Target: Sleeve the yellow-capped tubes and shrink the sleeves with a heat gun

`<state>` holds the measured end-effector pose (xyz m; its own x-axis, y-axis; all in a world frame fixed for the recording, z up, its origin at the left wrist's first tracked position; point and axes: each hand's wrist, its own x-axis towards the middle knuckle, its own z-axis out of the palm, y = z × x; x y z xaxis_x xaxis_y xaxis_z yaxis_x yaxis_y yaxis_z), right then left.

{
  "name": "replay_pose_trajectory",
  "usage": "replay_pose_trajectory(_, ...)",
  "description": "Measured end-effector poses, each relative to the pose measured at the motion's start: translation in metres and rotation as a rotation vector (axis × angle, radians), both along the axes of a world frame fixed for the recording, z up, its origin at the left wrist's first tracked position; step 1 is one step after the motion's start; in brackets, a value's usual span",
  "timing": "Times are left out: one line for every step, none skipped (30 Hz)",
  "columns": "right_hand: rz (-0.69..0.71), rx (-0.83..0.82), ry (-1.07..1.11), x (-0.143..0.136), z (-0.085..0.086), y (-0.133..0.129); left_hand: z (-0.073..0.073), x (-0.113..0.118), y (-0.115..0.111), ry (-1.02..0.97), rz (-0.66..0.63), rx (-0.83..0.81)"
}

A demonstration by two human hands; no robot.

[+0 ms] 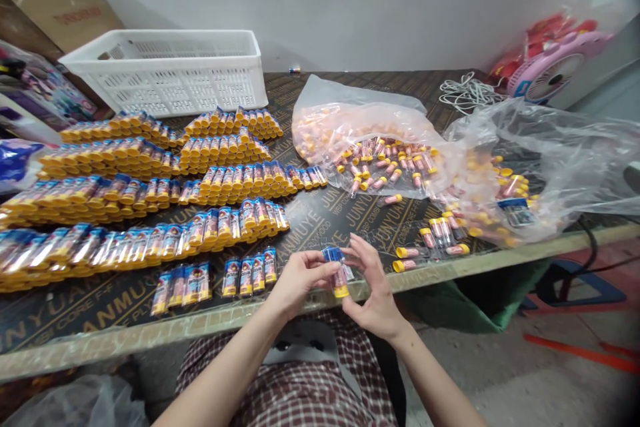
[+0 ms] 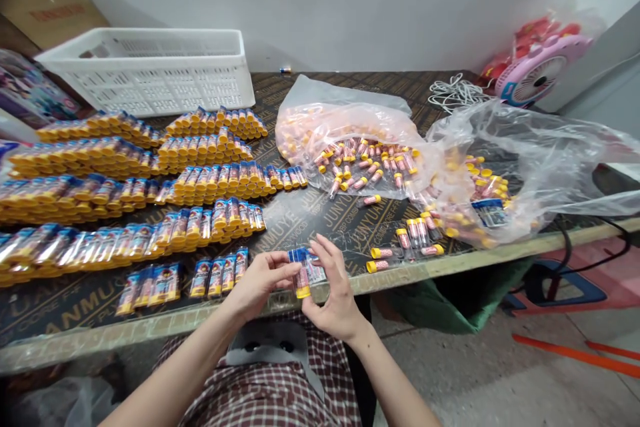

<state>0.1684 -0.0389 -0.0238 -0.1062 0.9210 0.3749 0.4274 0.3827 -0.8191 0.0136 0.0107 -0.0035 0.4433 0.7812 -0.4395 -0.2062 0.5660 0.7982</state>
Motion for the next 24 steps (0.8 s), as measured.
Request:
replay_pose_trajectory(0.053, -0.022, 0.025, 0.0008, 0.0002, 0.0008, 0.001, 0.0003, -0.0016, 0.005, -0.03, -0.005)
replay_pose_trajectory(0.106, -0.046, 0.048, 0.0015, 0.0, 0.0013, 0.002, 0.0006, -0.0029, 0.005, -0.056, -0.01)
replay_pose_trajectory(0.15, -0.068, 0.068, 0.002, -0.0005, 0.0015, 0.0029, 0.0008, -0.0041, 0.001, -0.077, -0.014)
replay_pose_trajectory(0.182, -0.082, 0.089, 0.0023, -0.0014, 0.0016, 0.0036, 0.001, -0.005, -0.003, -0.089, -0.017)
replay_pose_trajectory(0.201, -0.089, 0.112, 0.0023, -0.0024, 0.0015, 0.0043, 0.0011, -0.0058, -0.006, -0.096, -0.018)
replay_pose_trajectory(0.21, -0.088, 0.137, 0.002, -0.0034, 0.0014, 0.0049, 0.0013, -0.0064, -0.004, -0.098, -0.018)
replay_pose_trajectory(0.208, -0.081, 0.159, 0.0014, -0.0045, 0.0012, 0.0055, 0.0014, -0.0068, 0.001, -0.099, -0.02)
replay_pose_trajectory(0.203, -0.071, 0.179, 0.0007, -0.0054, 0.001, 0.006, 0.0015, -0.0072, 0.007, -0.098, -0.023)
replay_pose_trajectory(0.198, -0.061, 0.195, 0.0, -0.0062, 0.0008, 0.0065, 0.0017, -0.0074, 0.014, -0.095, -0.027)
replay_pose_trajectory(0.194, -0.053, 0.208, -0.0008, -0.0068, 0.0006, 0.0071, 0.002, -0.0076, 0.02, -0.091, -0.031)
replay_pose_trajectory(0.191, -0.047, 0.218, -0.0015, -0.0073, 0.0004, 0.0077, 0.0023, -0.0077, 0.024, -0.087, -0.035)
replay_pose_trajectory(0.189, -0.043, 0.224, -0.002, -0.0077, 0.0001, 0.0084, 0.0027, -0.0078, 0.026, -0.083, -0.039)
replay_pose_trajectory(0.186, -0.04, 0.229, -0.0024, -0.0079, -0.0002, 0.009, 0.0031, -0.0079, 0.029, -0.079, -0.043)
replay_pose_trajectory(0.183, -0.038, 0.231, -0.0027, -0.008, -0.0005, 0.0096, 0.0034, -0.008, 0.033, -0.075, -0.047)
replay_pose_trajectory(0.181, -0.038, 0.232, -0.0028, -0.008, -0.0007, 0.0101, 0.0038, -0.0081, 0.036, -0.072, -0.051)
replay_pose_trajectory(0.179, -0.037, 0.232, -0.0029, -0.0079, -0.0009, 0.0105, 0.004, -0.0083, 0.039, -0.069, -0.055)
replay_pose_trajectory(0.177, -0.036, 0.232, -0.0029, -0.0079, -0.0011, 0.0107, 0.004, -0.0085, 0.042, -0.066, -0.057)
replay_pose_trajectory(0.176, -0.034, 0.233, -0.0031, -0.0078, -0.0012, 0.0107, 0.004, -0.0087, 0.043, -0.063, -0.057)
replay_pose_trajectory(0.174, -0.033, 0.236, -0.0033, -0.0078, -0.0013, 0.0105, 0.0038, -0.0089, 0.042, -0.059, -0.056)
replay_pose_trajectory(0.172, -0.032, 0.239, -0.0036, -0.0078, -0.0013, 0.0102, 0.0035, -0.0093, 0.039, -0.057, -0.056)
replay_pose_trajectory(0.17, -0.031, 0.242, -0.004, -0.008, -0.0012, 0.0099, 0.0033, -0.0096, 0.035, -0.054, -0.055)
replay_pose_trajectory(0.166, -0.03, 0.244, -0.0046, -0.0083, -0.0011, 0.0095, 0.0032, -0.01, 0.031, -0.051, -0.056)
replay_pose_trajectory(0.163, -0.03, 0.246, -0.0052, -0.0086, -0.0009, 0.0092, 0.0032, -0.0105, 0.027, -0.049, -0.057)
replay_pose_trajectory(0.16, -0.028, 0.247, -0.0059, -0.009, -0.0006, 0.0089, 0.0033, -0.0109, 0.024, -0.046, -0.059)
